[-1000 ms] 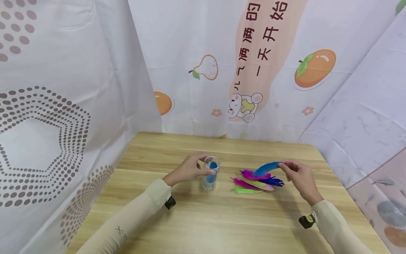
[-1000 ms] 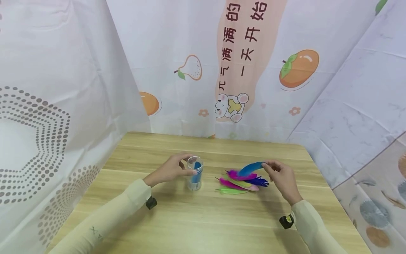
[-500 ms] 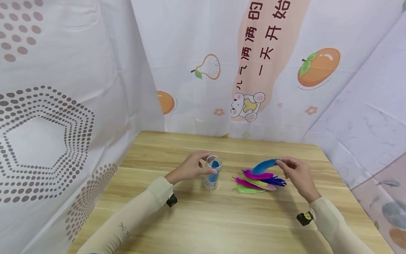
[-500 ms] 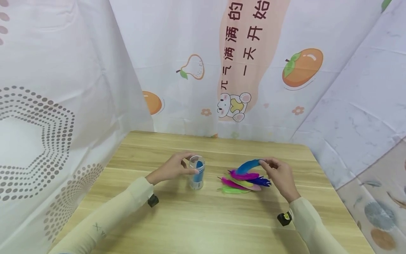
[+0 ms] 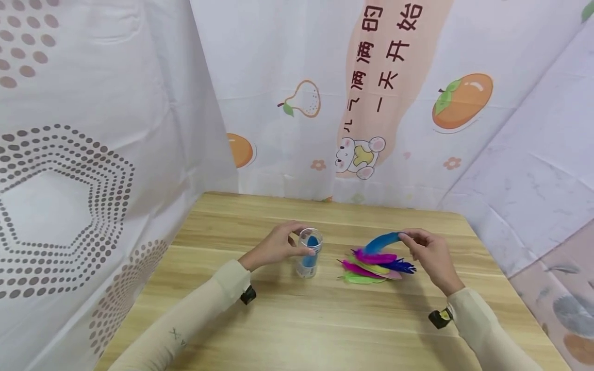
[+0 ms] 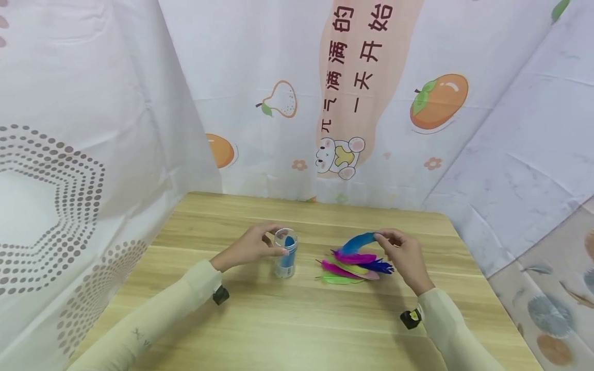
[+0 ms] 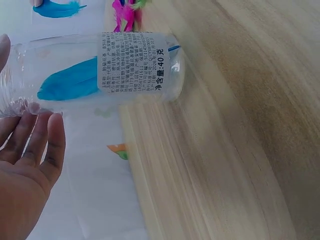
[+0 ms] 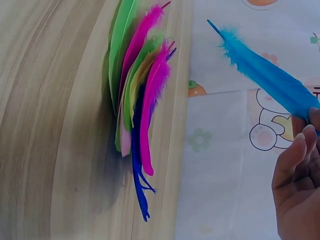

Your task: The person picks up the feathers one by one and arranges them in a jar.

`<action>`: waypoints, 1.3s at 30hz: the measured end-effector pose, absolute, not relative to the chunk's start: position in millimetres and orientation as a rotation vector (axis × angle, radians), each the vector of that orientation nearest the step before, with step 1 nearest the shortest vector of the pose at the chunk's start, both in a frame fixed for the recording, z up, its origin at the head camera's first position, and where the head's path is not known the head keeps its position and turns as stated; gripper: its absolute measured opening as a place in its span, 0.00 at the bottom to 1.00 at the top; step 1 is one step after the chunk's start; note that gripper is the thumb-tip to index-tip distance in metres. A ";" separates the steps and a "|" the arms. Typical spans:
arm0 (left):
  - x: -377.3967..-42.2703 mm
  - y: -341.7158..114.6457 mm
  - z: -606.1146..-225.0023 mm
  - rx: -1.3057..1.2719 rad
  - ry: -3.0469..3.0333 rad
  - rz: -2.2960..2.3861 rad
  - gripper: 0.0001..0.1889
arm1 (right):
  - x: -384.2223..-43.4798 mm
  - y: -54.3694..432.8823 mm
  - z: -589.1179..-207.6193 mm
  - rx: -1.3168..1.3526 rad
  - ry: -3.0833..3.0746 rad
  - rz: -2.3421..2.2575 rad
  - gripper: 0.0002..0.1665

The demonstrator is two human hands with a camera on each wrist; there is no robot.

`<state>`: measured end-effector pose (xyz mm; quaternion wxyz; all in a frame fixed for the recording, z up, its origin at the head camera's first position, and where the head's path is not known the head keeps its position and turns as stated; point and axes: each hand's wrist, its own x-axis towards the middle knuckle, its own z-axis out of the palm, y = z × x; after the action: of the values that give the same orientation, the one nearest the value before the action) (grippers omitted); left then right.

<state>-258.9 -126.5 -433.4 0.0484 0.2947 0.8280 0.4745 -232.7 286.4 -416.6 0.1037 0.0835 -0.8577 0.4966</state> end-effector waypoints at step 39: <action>-255.5 -124.4 -431.1 0.864 2.589 1.410 0.33 | -236.5 262.6 -394.8 0.315 -2.524 1.459 0.21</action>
<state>-255.5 -124.4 -431.1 0.0348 0.2810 0.8423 0.4587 -236.5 262.6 -394.8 0.1045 0.1068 -0.8561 0.4948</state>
